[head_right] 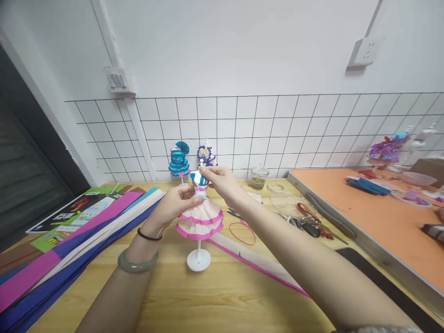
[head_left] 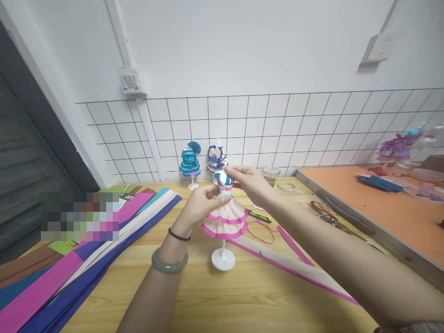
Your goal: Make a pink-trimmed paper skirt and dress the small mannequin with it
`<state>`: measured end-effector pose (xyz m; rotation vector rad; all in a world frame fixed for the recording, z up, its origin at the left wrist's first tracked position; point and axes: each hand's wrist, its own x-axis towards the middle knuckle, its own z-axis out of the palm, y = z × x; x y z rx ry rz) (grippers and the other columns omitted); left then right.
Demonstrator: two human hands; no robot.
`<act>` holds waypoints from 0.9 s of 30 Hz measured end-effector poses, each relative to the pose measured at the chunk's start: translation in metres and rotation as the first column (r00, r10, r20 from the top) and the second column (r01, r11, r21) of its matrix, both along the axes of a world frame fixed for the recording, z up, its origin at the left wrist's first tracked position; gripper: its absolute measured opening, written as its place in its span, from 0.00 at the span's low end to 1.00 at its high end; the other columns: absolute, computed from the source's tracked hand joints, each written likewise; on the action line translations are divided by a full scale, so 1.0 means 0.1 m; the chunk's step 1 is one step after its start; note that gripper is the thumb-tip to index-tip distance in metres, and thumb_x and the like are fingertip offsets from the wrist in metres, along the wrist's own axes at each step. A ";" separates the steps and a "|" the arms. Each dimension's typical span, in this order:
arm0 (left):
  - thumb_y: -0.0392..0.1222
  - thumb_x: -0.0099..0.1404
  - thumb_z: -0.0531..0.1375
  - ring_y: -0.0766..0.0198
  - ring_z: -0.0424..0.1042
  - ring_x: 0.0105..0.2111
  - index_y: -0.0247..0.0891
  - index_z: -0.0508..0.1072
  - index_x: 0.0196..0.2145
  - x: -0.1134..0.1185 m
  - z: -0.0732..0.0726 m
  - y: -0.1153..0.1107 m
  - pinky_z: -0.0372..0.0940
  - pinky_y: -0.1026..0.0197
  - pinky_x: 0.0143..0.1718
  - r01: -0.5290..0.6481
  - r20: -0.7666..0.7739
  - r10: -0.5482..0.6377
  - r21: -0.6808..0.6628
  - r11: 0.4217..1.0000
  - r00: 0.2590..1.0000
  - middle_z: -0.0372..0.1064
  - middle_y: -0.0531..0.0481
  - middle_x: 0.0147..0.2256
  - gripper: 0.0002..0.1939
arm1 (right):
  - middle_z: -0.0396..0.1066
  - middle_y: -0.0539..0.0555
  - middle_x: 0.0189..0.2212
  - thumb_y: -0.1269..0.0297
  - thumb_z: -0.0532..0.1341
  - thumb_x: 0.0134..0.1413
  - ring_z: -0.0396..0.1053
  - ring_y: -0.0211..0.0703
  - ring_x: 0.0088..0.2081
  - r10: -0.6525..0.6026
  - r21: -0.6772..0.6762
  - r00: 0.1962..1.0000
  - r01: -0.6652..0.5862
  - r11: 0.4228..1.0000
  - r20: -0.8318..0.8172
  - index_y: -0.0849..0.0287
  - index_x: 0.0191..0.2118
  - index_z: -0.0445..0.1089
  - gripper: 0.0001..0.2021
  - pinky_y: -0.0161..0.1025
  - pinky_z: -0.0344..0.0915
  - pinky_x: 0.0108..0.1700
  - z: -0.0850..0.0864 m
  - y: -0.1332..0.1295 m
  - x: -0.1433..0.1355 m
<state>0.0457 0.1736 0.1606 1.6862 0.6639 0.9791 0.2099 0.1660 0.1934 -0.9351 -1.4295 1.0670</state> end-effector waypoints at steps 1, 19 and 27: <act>0.48 0.52 0.67 0.55 0.70 0.46 0.35 0.74 0.42 0.00 0.00 0.01 0.63 0.56 0.46 0.001 -0.002 -0.001 0.007 1.000 1.000 0.72 0.42 0.46 0.22 | 0.73 0.52 0.29 0.50 0.62 0.50 0.68 0.41 0.33 0.003 0.008 1.000 -0.003 1.000 -0.004 0.57 0.30 0.74 0.14 0.43 0.62 0.44 -0.01 0.00 0.00; 0.49 0.49 0.67 0.54 0.71 0.41 0.33 0.75 0.37 -0.13 -0.06 0.17 0.65 0.58 0.40 -0.309 -0.066 0.318 0.119 0.944 0.946 0.74 0.42 0.39 0.20 | 0.73 0.60 0.47 0.50 0.61 0.52 0.69 0.46 0.48 -0.114 -0.077 0.988 0.106 0.991 -0.105 0.58 0.48 0.72 0.22 0.45 0.63 0.50 -0.41 0.06 0.04; 0.52 0.48 0.67 0.53 0.72 0.41 0.33 0.75 0.41 -0.16 -0.10 0.21 0.65 0.57 0.40 -0.384 -0.128 0.399 0.127 0.915 0.908 0.74 0.41 0.41 0.25 | 0.74 0.58 0.46 0.51 0.60 0.52 0.71 0.47 0.46 -0.097 -0.174 0.995 0.090 0.981 -0.035 0.58 0.45 0.73 0.20 0.47 0.62 0.51 -0.59 -0.05 0.09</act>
